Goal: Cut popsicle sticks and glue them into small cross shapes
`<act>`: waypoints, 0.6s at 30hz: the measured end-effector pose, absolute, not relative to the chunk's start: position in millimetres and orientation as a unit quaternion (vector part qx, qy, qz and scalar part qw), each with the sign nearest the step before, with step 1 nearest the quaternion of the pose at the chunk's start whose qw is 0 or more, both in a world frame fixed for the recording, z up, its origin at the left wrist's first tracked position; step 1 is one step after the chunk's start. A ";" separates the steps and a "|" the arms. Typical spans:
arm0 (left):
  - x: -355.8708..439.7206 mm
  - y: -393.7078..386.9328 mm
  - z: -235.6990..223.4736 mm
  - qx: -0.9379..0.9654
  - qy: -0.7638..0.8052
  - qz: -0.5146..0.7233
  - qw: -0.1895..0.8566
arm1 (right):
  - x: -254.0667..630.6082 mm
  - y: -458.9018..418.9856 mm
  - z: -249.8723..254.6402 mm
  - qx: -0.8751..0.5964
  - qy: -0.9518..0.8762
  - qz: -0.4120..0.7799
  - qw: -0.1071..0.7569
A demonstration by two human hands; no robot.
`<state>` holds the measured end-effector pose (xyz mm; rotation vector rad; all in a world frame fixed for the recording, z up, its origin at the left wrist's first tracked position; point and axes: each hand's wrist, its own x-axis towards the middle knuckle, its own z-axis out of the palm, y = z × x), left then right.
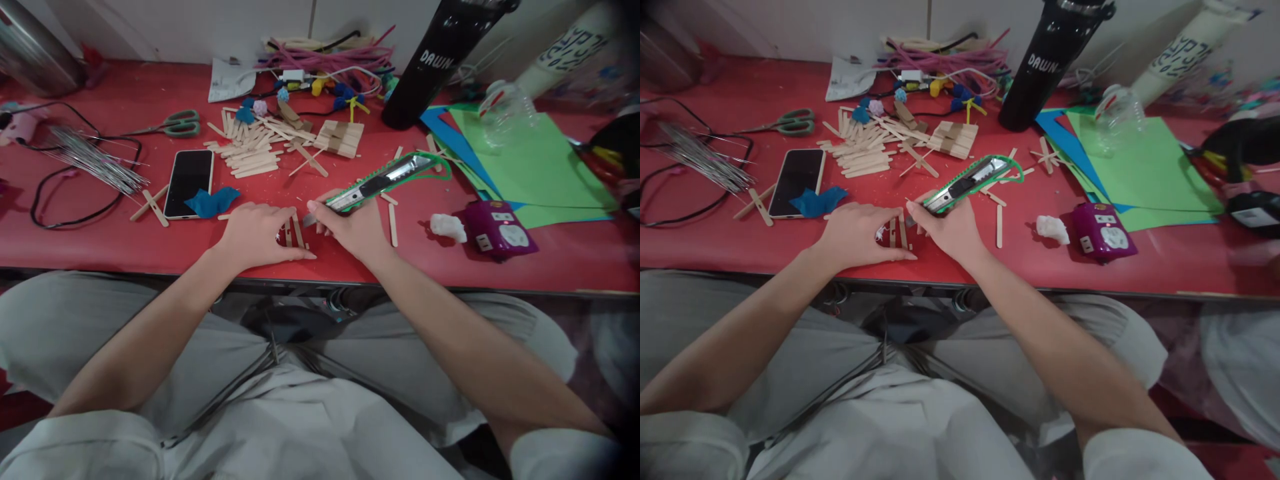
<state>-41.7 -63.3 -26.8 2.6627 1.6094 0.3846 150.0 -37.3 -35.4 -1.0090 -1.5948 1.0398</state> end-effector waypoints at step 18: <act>-42.1 -64.4 -26.0 0.850 0.512 0.125 0.010 | 148.7 -43.9 -43.4 -0.421 -0.702 0.346 0.459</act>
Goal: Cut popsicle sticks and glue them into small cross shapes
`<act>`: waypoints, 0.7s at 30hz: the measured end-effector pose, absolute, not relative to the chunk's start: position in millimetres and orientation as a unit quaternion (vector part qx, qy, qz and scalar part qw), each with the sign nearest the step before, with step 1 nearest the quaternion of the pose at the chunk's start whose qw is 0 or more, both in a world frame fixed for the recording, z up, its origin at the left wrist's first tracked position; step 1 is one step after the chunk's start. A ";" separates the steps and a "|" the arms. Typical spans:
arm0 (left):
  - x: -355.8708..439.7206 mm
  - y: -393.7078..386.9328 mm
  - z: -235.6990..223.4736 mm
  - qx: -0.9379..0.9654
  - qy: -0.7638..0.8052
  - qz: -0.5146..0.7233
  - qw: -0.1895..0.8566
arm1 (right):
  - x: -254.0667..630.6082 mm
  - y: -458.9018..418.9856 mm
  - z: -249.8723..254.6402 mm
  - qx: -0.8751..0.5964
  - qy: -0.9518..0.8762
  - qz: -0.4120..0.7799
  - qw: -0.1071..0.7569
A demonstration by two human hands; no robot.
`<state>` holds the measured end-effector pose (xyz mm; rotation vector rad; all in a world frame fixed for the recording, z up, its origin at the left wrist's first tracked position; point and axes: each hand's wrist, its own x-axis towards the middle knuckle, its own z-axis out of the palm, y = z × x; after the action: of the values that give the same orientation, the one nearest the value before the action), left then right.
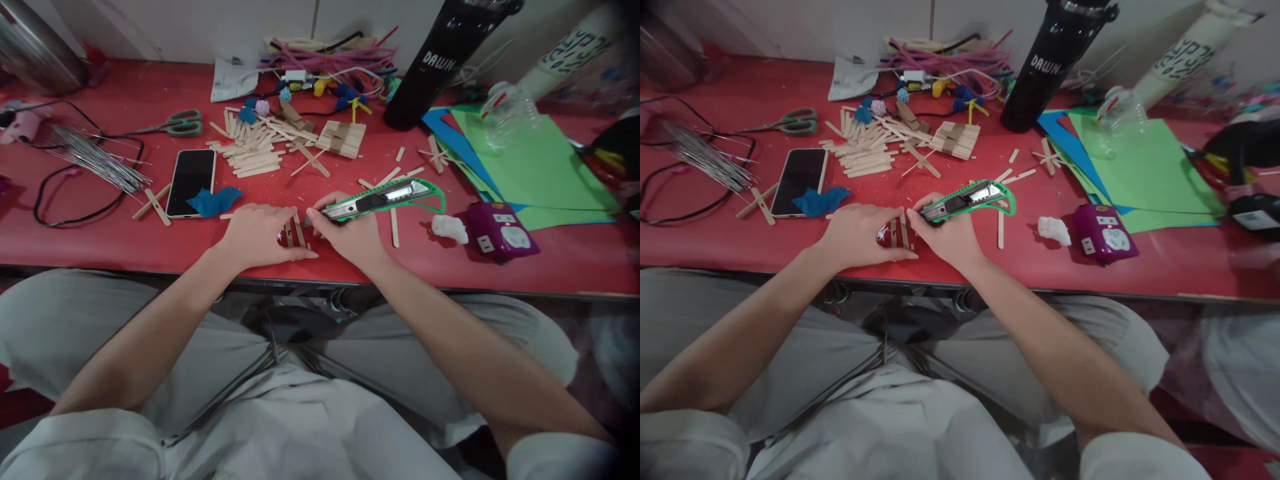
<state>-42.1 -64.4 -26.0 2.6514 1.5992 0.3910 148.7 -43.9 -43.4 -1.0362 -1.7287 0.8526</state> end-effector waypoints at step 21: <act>-41.8 -63.7 -27.4 0.849 0.515 0.121 0.004 | 146.9 -50.3 -38.0 -0.401 -0.761 0.267 0.435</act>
<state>-41.8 -63.7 -27.4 2.6596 1.6130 0.3804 146.9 -50.3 -38.0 -0.9970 -1.8941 0.6641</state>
